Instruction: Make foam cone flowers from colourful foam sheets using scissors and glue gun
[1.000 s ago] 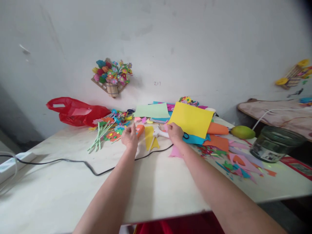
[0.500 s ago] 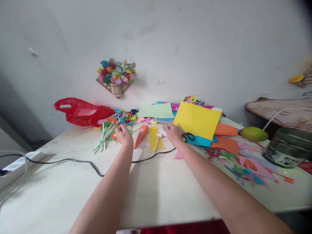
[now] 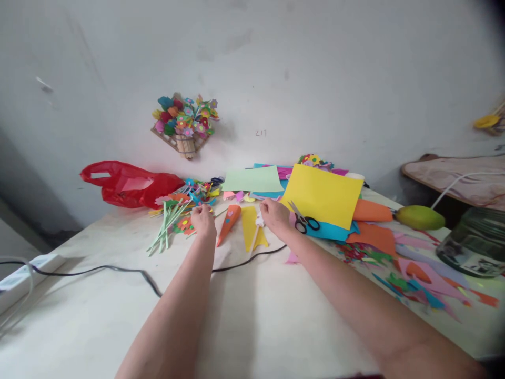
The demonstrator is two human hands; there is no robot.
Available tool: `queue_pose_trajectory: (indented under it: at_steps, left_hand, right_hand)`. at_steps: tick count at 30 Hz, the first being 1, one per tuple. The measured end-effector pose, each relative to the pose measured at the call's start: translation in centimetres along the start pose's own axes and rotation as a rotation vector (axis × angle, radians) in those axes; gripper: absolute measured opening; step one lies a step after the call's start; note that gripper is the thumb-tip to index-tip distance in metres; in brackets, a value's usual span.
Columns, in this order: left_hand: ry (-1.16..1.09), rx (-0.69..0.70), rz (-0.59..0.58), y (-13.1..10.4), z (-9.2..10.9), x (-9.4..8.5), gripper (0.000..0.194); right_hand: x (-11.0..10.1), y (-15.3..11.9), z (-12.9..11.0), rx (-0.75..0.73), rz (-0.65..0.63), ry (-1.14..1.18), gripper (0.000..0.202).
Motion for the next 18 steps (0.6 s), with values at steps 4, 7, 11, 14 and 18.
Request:
queue_pose_trajectory:
  at_steps: [4, 7, 11, 14, 18]
  left_hand:
    - [-0.018, -0.127, -0.061, 0.3, 0.8, 0.6, 0.008]
    - [0.019, -0.152, -0.101, 0.6, 1.2, 0.7, 0.011]
    - [0.156, -0.198, -0.273, 1.7, 1.4, 0.5, 0.007]
    - [0.329, -0.192, -0.418, 2.5, 1.5, 0.0, 0.023]
    - [0.48, -0.225, -0.48, 3.1, 1.5, -0.5, 0.039]
  right_hand:
    - [0.7, 1.0, -0.6, -0.041, -0.017, 0.025, 0.031]
    - [1.2, 1.7, -1.1, -0.074, -0.035, 0.048, 0.032]
    - [1.8, 2.4, -1.5, -0.094, -0.061, 0.07, 0.033]
    - [2.3, 2.9, -1.8, -0.103, -0.075, 0.079, 0.032]
    - [3.1, 3.6, -2.5, -0.114, -0.088, 0.116, 0.033]
Point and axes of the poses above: each hand's wrist, its own y-axis towards the middle knuckle, its own x-axis out of the palm, z = x × y, the point moved 2 cm from there along y, towards the middle knuckle, and after that the axes turned 15 degrees about -x, right-handed, at the moved point
